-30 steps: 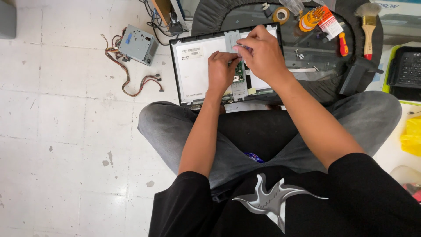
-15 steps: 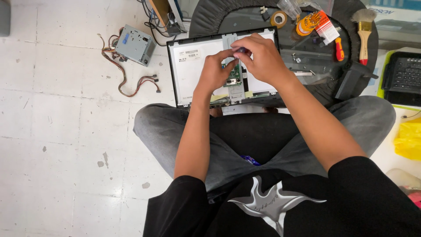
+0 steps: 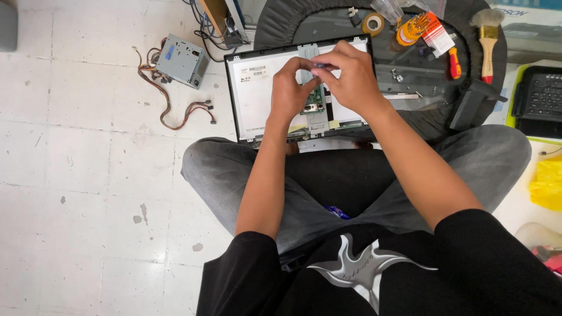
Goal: The person is reassembling a computer monitor by screwing in the internal circuit board and then snapping on the back cover.
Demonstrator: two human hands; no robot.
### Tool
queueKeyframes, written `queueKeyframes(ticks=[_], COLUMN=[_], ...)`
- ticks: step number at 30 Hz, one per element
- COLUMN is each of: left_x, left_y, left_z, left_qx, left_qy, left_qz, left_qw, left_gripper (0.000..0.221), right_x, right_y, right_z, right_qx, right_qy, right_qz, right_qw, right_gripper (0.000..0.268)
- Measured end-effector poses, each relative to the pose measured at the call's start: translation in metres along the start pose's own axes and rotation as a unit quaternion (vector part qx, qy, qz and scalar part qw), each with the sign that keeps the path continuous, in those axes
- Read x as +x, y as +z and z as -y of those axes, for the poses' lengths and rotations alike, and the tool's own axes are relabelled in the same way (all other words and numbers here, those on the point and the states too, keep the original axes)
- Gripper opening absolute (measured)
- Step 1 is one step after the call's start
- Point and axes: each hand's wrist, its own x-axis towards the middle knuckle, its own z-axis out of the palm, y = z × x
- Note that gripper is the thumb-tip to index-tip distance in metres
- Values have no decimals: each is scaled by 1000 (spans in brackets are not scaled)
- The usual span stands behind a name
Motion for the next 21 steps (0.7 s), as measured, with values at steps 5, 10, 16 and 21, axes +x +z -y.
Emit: queueKeyframes(ticks=[5,10,16,21], left_x=[-1,2,5,5], left_y=[-5,10,2,10], left_z=[-8,9,-4,-12], left_qx=[-9,11,10,22], left_qy=[26,35,-32,-77], left_qz=[73,94,44,-13], left_qw=[997,995,998,997], left_gripper=[30,36,19,21], right_x=[-8,-7,-1,-4], right_y=[-8,-17,-16,-7], right_z=[-7,-3,5,5], right_qx=[23,47,27,7], right_qy=[20,2,-38,-22], right_qz=[-32,-6,35,25], right_qw=[999,999,998,999], right_gripper=[17,20,21,39])
